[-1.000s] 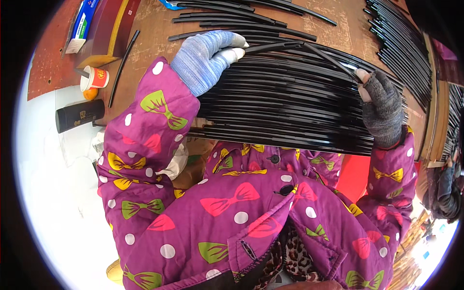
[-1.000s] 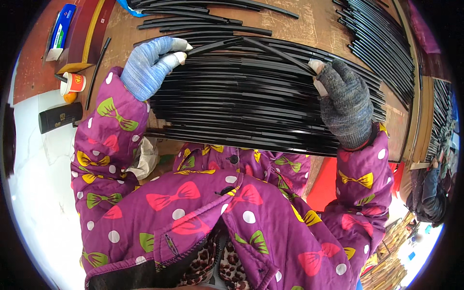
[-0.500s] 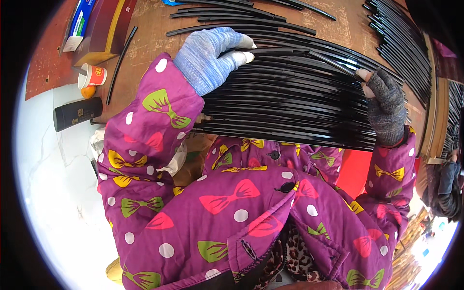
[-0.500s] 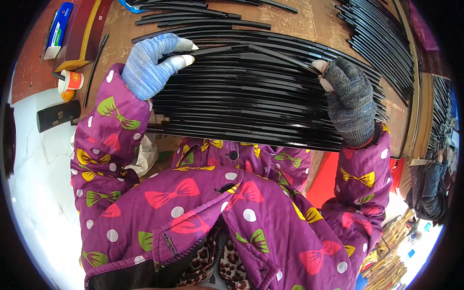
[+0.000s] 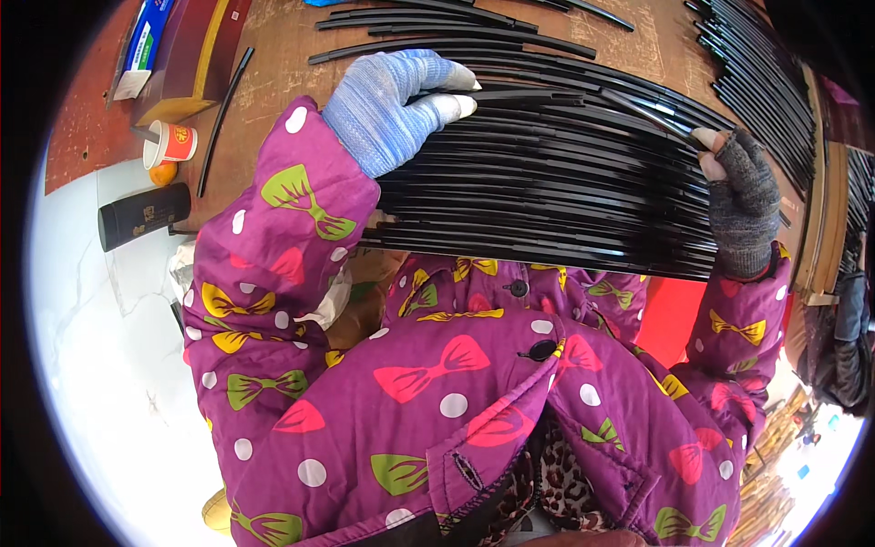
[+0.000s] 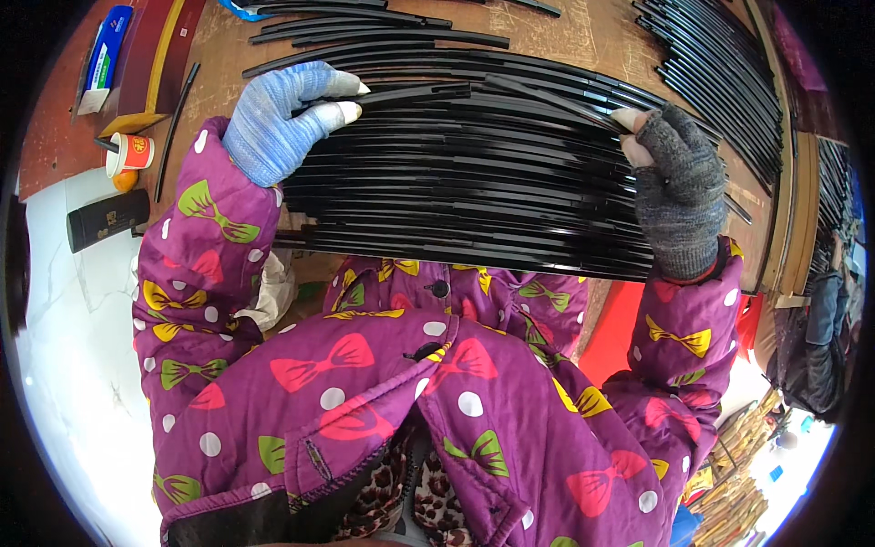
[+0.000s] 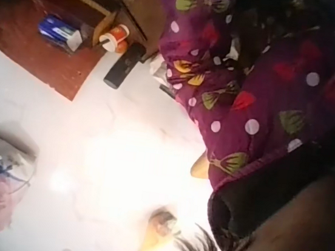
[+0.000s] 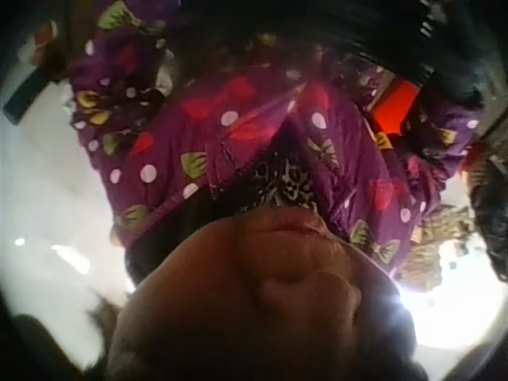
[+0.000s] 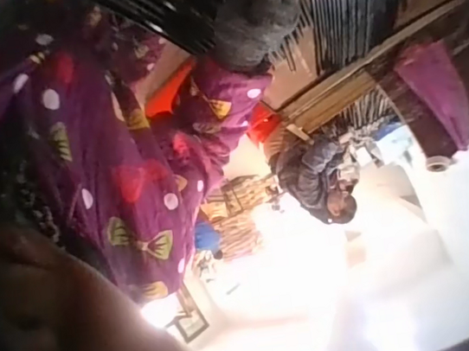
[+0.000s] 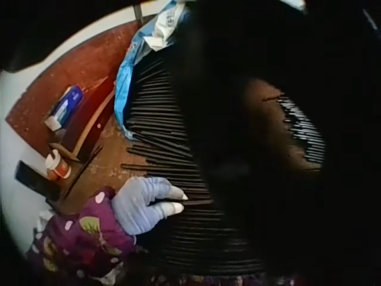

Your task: Assembling small white caps onto long black tubes at a manual assembly station.

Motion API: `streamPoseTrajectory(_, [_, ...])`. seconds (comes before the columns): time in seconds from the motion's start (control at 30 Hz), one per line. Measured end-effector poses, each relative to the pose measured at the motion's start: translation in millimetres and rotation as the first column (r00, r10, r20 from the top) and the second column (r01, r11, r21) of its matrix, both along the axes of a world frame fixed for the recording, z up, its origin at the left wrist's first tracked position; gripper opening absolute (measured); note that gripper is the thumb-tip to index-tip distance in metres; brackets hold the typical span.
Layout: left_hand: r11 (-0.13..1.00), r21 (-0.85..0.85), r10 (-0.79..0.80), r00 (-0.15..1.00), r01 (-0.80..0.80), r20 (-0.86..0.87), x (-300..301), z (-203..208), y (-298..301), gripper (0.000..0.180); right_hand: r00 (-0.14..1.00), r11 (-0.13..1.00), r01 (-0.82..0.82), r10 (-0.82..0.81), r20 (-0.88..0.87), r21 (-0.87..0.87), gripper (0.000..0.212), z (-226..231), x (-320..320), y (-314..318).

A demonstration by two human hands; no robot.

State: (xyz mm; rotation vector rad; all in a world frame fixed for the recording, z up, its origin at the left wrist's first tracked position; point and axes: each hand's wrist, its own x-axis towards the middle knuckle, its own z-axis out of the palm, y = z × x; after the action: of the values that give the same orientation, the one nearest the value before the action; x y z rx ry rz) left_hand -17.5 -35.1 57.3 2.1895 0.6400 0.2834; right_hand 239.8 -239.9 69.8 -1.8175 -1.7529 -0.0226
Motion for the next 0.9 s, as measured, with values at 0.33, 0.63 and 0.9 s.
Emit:
streamPoseTrajectory(0.33, [1.0, -0.021, -0.011, 1.0, 0.011, 0.007, 7.4, 3.9, -7.3, 0.018, 0.952, 0.998, -0.057, 0.047, 0.302, 0.024, 0.023, 15.0, -19.9, 23.2])
streamPoseTrajectory(0.63, [0.999, 0.045, -0.002, 1.0, 0.002, -0.006, -5.3, 4.4, -3.1, 0.018, 0.99, 0.995, 0.049, -0.06, 0.127, 0.085, 0.03, 12.5, -9.5, 21.8])
streamPoseTrajectory(0.9, [0.995, -0.095, 0.027, 0.998, -0.023, 0.049, -7.2, 4.7, -4.2, 0.017, 0.677, 0.778, 0.628, -0.552, -0.487, -0.007, 0.041, -4.8, 66.9, -52.4])
